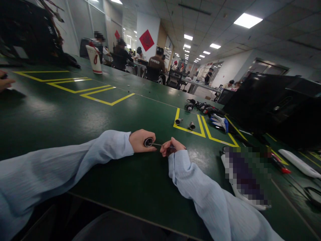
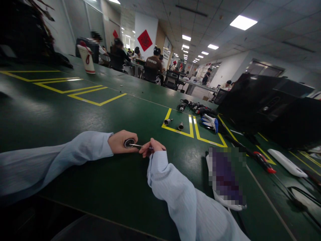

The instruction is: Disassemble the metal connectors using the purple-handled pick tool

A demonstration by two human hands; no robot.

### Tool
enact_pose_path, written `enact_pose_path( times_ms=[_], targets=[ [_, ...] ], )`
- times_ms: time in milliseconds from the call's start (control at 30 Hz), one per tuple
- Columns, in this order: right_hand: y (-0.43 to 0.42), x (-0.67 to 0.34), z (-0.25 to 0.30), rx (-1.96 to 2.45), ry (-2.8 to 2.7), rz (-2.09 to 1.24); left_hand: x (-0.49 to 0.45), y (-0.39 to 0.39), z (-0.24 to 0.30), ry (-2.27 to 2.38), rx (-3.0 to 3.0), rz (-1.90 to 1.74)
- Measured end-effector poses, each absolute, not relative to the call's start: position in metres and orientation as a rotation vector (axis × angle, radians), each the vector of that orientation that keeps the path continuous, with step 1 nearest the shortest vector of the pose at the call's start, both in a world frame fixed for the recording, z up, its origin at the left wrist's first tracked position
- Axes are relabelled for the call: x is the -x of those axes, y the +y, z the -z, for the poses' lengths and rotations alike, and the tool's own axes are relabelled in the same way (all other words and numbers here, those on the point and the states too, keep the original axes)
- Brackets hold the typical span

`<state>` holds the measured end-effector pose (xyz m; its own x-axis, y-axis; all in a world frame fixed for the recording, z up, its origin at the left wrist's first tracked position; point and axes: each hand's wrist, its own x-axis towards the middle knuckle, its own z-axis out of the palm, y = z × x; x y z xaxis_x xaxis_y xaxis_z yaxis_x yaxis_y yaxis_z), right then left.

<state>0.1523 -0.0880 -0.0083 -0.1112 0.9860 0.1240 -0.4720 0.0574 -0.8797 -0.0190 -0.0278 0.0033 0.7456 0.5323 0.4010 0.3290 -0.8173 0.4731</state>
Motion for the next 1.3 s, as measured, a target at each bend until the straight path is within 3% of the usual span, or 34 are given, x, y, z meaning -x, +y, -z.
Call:
enact_pose_path(
  times_ms=[333, 567, 800, 900, 1133, 1300],
  targets=[
    [-0.097, -0.149, -0.001, 0.901, -1.095, -1.108, 0.022, -0.027, -0.004, 0.688, -2.730, -0.602],
    [-0.102, -0.142, 0.003, 0.909, -1.475, -0.634, 0.021, -0.027, -0.004, 0.754, -2.807, -0.507],
    [-0.105, -0.140, 0.002, 0.963, -1.613, -0.498, 0.020, -0.029, -0.007, 0.742, -2.826, -0.439],
    [-0.105, -0.139, -0.001, 0.996, -1.585, -0.586, 0.020, -0.029, -0.007, 0.729, -2.837, -0.434],
    [-0.089, -0.145, 0.003, 0.991, -1.157, -1.140, 0.020, -0.029, -0.008, 0.765, -2.854, -0.423],
    [-0.082, -0.149, 0.006, 0.956, -1.066, -1.248, 0.020, -0.029, -0.008, 0.761, -2.832, -0.457]
  ],
)
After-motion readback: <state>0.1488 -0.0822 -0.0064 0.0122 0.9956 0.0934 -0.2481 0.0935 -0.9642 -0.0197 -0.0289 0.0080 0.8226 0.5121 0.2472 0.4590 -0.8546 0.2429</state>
